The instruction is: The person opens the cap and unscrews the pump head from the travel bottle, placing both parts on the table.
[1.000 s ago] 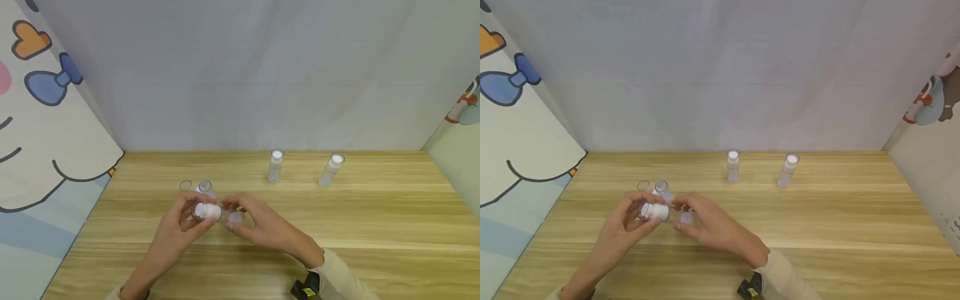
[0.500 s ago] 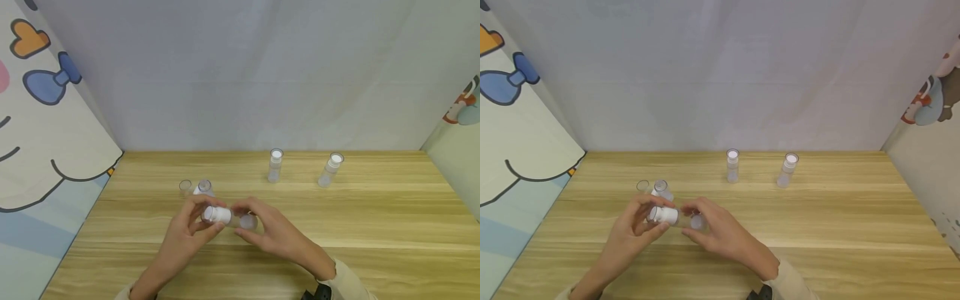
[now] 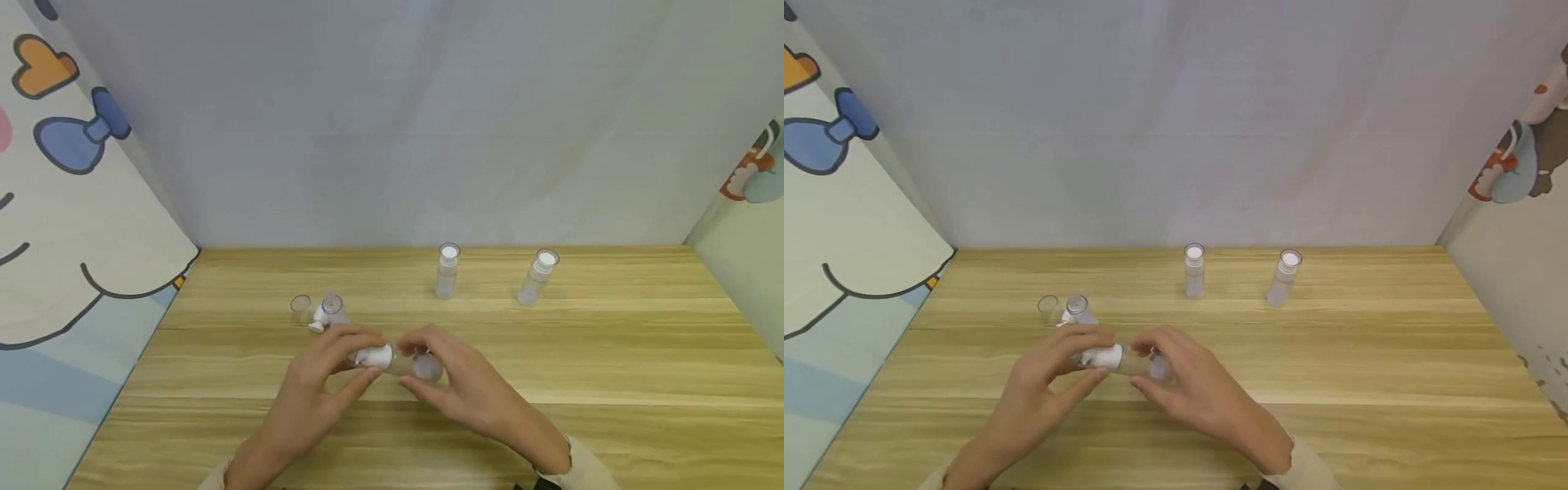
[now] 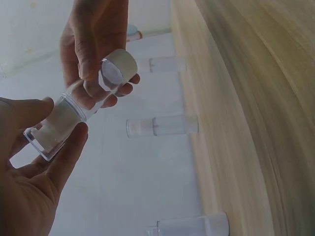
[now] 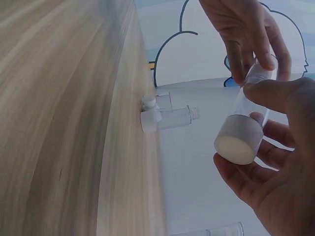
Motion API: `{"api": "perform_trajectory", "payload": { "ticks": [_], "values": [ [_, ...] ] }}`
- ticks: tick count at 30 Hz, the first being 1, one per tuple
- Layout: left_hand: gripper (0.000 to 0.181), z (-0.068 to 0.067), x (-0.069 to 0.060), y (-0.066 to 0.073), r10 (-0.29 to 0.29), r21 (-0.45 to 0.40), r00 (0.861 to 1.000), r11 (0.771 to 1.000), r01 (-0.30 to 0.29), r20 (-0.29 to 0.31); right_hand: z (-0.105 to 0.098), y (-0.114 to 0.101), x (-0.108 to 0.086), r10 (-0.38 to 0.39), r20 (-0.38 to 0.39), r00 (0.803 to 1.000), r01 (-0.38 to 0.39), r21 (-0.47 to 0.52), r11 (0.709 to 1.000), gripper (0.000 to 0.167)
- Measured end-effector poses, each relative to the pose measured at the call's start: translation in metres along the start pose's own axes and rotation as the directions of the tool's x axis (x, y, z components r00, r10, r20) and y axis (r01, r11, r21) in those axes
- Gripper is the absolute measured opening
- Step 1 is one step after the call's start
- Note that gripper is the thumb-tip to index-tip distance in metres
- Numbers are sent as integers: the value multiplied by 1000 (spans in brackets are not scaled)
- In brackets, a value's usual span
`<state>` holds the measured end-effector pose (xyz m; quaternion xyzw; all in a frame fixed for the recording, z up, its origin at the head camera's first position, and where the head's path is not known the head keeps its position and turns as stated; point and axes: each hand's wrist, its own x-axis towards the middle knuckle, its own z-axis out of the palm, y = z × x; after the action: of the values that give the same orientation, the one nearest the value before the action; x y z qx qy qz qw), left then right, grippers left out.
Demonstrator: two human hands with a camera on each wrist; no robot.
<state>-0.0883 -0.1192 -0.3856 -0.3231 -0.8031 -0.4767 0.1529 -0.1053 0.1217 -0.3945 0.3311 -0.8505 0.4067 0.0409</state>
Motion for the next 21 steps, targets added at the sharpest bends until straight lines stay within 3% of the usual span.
{"api": "perform_trajectory", "payload": {
  "ticks": [4,8,21],
  "values": [
    [41,2,4,2,76,142,997,987,-79,22,-4,-1,-4,14,-11,1000,-15,-23,1000,39],
    [43,4,7,4,115,211,992,970,-123,52,-7,-3,-7,14,-19,1000,-15,-35,999,39],
    [45,8,10,2,157,130,987,978,-161,38,-9,1,-12,-55,-36,998,53,-35,998,37]
  ]
}}
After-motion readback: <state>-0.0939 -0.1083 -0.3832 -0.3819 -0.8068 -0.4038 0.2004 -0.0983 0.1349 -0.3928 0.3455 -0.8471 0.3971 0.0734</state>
